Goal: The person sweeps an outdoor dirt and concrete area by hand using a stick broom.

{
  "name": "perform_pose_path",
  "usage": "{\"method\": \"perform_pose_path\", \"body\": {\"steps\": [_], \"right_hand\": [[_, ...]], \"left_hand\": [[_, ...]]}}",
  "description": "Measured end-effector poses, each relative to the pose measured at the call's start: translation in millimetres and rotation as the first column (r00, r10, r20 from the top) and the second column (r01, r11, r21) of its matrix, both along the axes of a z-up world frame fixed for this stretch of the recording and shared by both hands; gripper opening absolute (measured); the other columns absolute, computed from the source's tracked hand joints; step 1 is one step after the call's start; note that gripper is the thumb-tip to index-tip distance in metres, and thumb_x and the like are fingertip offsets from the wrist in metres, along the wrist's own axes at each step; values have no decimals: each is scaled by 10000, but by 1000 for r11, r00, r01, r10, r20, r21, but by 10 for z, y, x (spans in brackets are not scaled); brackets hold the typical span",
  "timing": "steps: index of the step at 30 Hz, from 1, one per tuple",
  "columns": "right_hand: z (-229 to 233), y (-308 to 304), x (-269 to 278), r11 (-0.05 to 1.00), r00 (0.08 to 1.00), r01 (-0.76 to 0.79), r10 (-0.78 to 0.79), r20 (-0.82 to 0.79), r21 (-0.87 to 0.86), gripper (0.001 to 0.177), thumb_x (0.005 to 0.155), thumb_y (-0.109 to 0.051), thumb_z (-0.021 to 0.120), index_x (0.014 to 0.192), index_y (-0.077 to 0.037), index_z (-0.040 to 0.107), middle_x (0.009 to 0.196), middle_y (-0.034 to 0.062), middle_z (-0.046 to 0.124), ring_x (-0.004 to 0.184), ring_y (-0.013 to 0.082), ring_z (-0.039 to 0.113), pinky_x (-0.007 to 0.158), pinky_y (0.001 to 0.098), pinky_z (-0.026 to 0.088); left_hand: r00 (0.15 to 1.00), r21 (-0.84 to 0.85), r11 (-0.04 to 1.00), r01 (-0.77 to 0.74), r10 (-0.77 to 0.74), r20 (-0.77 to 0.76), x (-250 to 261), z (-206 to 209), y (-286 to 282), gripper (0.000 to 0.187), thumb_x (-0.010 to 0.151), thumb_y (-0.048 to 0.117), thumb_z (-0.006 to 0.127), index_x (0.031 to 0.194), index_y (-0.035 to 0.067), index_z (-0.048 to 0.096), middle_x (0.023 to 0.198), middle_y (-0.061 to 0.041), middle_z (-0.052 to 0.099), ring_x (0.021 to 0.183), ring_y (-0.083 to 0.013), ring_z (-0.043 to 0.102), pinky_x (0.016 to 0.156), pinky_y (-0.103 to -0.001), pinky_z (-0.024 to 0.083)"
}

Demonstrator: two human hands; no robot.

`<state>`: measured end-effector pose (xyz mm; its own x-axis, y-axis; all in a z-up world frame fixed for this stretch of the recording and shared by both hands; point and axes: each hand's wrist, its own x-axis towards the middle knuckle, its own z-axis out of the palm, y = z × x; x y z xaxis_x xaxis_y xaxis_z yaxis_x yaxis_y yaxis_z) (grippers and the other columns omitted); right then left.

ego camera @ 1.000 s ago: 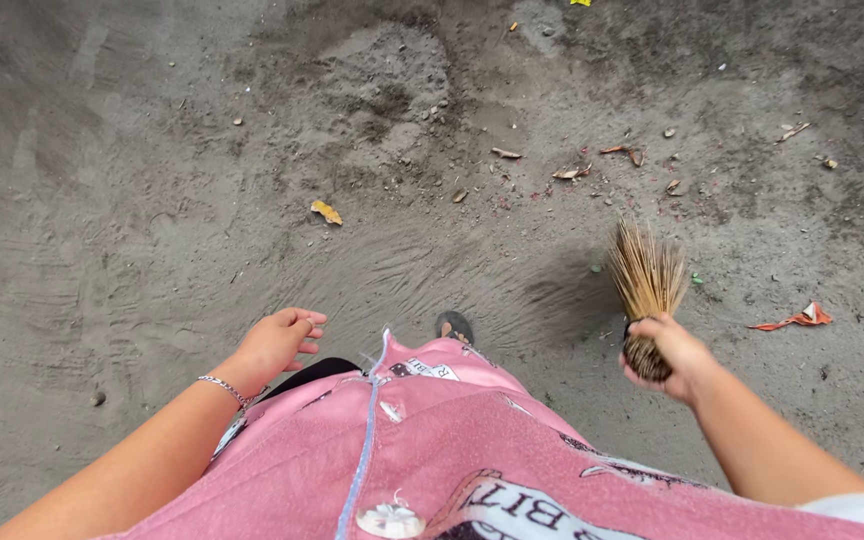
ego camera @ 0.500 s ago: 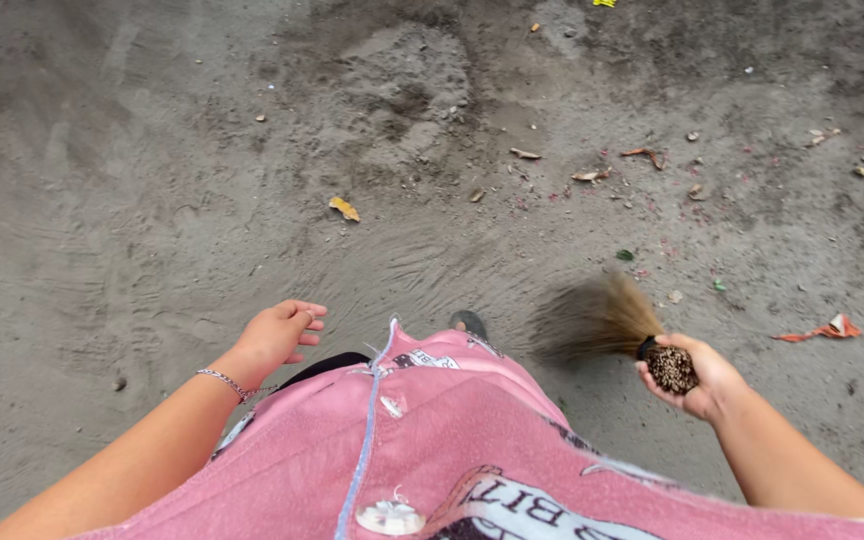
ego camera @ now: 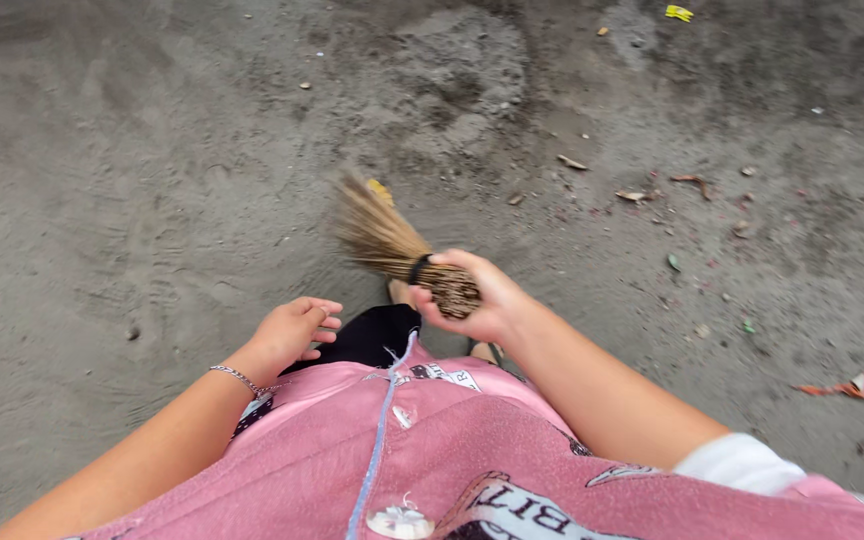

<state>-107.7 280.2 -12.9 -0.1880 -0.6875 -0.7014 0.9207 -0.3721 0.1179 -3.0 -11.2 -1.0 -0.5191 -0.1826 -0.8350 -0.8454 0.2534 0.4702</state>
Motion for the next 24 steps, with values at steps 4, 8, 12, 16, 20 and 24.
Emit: {"method": "perform_pose_path", "body": {"steps": [4, 8, 12, 16, 20, 24], "right_hand": [[-101, -1262, -446, 960, 978, -208, 203, -45, -189, 322, 873, -215, 711, 1073, 6, 588, 947, 163, 668, 831, 277, 686, 663, 382, 613], [-426, -1982, -892, 967, 970, -243, 242, -25, -78, 337, 842, -222, 711, 1074, -13, 585, 934, 163, 665, 813, 277, 674, 658, 379, 605], [-1001, -1661, -1554, 1000, 991, -11, 11, 131, 5, 402, 867, -172, 668, 1089, 136, 535, 914, 206, 614, 751, 253, 625, 601, 335, 567], [-1168, -137, -1999, 893, 872, 449, -448, 196, 44, 279, 941, -174, 550, 1056, 78, 515, 871, 69, 539, 706, 153, 576, 567, 287, 498], [-791, 812, -1954, 774, 865, 480, -495, -78, 414, 305, 881, -223, 618, 1075, 4, 555, 970, 170, 625, 772, 188, 657, 660, 286, 601], [-556, 770, -1806, 695, 963, 248, -102, -249, 675, 309, 844, -244, 645, 1087, -118, 504, 967, 105, 609, 812, 229, 646, 711, 375, 578]], "left_hand": [[999, -69, 997, 13, -10, 51, -207, 75, -545, 330, 1019, 273, 476, 1261, 166, 673, 1130, -10, 723, 936, -146, 667, 788, -347, 552], [998, -136, 991, 1, 8, 66, -445, 229, -1206, 336, 1023, 286, 460, 1254, 176, 678, 1107, 7, 728, 896, -128, 643, 777, -324, 554], [997, -159, 987, 11, 0, 72, -673, 237, -1784, 337, 1023, 282, 455, 1256, 179, 677, 1096, 9, 725, 880, -119, 638, 764, -317, 550], [998, -118, 992, -45, 48, 27, -770, 28, -2019, 354, 1024, 273, 428, 1261, 177, 672, 1080, 18, 717, 875, -101, 636, 752, -311, 549], [994, -3, 997, -74, 74, 75, -894, -132, -1847, 337, 1014, 267, 473, 1257, 158, 679, 1054, 3, 705, 825, -120, 610, 714, -322, 537], [996, 41, 999, 1, -4, 85, -1248, -214, -1579, 331, 1016, 275, 475, 1254, 172, 680, 1052, 15, 705, 819, -105, 612, 707, -309, 539]]}}
